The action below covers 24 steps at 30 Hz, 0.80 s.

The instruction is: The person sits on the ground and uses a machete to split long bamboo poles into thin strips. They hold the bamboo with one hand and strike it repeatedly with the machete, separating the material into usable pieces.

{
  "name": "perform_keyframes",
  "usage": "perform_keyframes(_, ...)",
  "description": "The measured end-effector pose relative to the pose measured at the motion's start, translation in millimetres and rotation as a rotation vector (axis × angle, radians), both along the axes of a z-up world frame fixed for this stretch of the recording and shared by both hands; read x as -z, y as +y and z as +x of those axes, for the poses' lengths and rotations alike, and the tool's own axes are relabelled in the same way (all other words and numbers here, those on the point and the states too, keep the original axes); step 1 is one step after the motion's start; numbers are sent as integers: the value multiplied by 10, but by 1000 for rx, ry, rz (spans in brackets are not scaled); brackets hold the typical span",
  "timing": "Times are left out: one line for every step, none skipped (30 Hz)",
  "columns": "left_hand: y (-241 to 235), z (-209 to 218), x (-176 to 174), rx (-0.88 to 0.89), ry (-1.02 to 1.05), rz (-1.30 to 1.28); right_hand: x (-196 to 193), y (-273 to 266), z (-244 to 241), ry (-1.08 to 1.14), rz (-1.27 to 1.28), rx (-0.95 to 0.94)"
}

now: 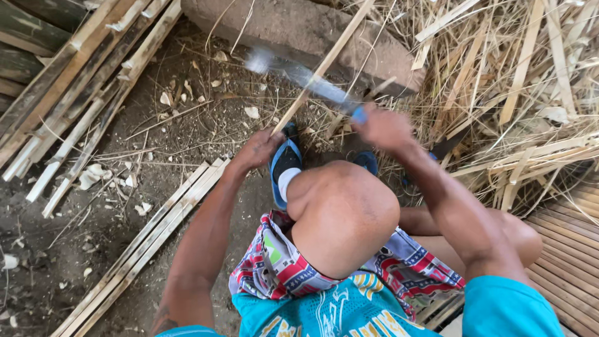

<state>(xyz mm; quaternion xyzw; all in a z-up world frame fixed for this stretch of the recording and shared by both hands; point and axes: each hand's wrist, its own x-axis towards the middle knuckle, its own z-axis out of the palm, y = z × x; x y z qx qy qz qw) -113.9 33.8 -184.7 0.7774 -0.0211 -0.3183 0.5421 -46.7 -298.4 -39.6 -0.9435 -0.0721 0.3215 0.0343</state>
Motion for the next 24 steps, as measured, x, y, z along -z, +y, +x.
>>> perform_keyframes(52, 13, -29, -17, 15, -1, -39, -56, 74, -17, -28, 16)
perform_keyframes(67, 38, -57, -5, 10, -16, -86, -112, 146, -35, -57, 32)
perform_keyframes(52, 45, -89, 10, 12, -34, -121, -149, 168, -45, -88, 52)
perform_keyframes(34, 56, -122, 26, 13, -52, -110, -109, 134, -11, -62, 73)
perform_keyframes(-26, 149, -130, 24, 11, -53, -74, -36, 89, 16, -40, 89)
perform_keyframes(-104, 287, -131, 21, 9, -54, -38, 18, 47, 42, -18, 105)
perform_keyframes(-134, 338, -155, 17, 15, -48, 11, 62, -8, 63, -31, 2)
perform_keyframes(-152, 325, -191, 8, -8, 33, 70, 90, -58, 85, -43, -100)
perform_keyframes(-150, 286, -234, -2, -28, 119, 138, 103, -84, 108, -51, -204)
perform_keyframes(-130, 233, -277, -12, -47, 204, 148, -44, 67, 15, -48, -214)
perform_keyframes(-29, 100, -332, -18, -34, 215, 145, -196, 203, -76, -47, -215)
perform_keyframes(147, -89, -416, -24, -21, 226, 81, -385, 293, -58, -94, 50)
perform_keyframes(275, -142, -483, -37, -22, 236, -42, -586, 487, -50, -140, 311)
perform_keyframes(336, -132, -521, -22, -69, 274, -130, -685, 620, -177, -126, 313)
perform_keyframes(362, -228, -561, -2, -96, 307, -208, -752, 608, -283, -119, 316)
perform_keyframes(371, -302, -604, 19, -123, 341, -208, -677, 503, -227, -85, 319)
perform_keyframes(293, -228, -627, 13, -138, 410, -216, -548, 465, -197, -51, 315)
perform_keyframes(146, -138, -652, 7, -153, 479, -221, -398, 417, -167, -17, 311)
perform_keyframes(17, -114, -690, 9, -152, 553, -188, -222, 293, -50, 4, 257)
perform_keyframes(-105, -24, -702, 30, -153, 589, -147, -57, 171, 66, 25, 202)
perform_keyframes(-206, 73, -694, 57, -149, 626, -86, 128, -4, 94, 27, 66)
perform_keyframes(-249, 95, -702, 84, -146, 662, -48, 251, -131, 122, 30, -70)
perform_keyframes(-239, 113, -733, 53, -227, 646, -58, 260, -102, 109, 55, -42)
perform_keyframes(-225, 109, -759, 22, -308, 628, -71, 250, -68, 95, 80, -14)
